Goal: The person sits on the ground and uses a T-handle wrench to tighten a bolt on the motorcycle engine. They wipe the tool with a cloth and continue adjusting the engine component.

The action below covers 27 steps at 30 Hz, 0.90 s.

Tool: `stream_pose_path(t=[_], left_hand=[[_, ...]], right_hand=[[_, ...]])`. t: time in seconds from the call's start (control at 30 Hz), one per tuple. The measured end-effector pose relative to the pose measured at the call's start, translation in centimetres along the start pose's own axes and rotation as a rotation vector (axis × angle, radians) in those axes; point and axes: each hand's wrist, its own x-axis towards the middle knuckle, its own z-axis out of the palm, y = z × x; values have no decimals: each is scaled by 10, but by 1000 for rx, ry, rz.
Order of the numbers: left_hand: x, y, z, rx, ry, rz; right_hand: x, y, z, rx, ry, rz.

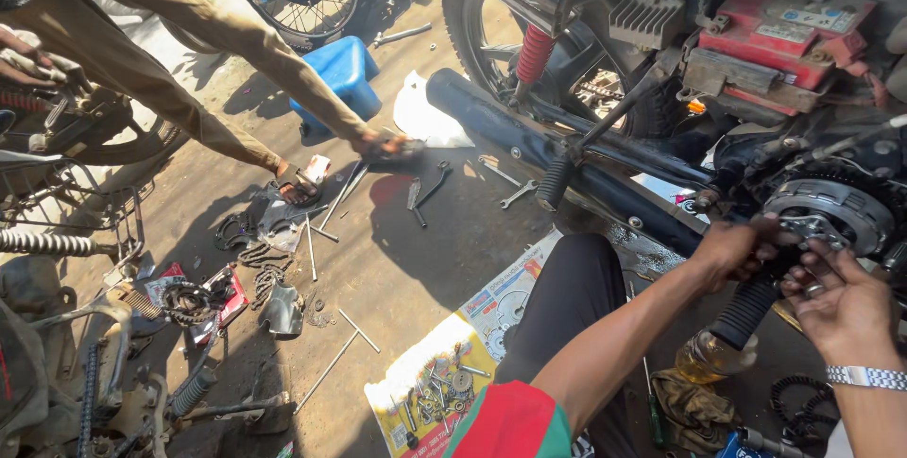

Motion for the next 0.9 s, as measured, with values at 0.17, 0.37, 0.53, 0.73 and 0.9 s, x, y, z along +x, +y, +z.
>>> stream_pose_path(t=[0.17, 0.37, 0.53, 0.73, 0.9], left_hand=[[4, -9, -1, 76, 109, 75], [13, -25, -13, -63, 37, -35], [7, -27, -21, 68, 177, 128], [4, -23, -21, -16, 51, 44], [1, -21, -18, 83, 123, 121]], right_hand=[[-7, 2, 10, 51, -30, -40], [-24, 3, 15, 6, -67, -19], [-33, 12, 30, 70, 65, -90], [-42, 13, 37, 125, 4, -56], [-42, 11, 41, 121, 41, -111]])
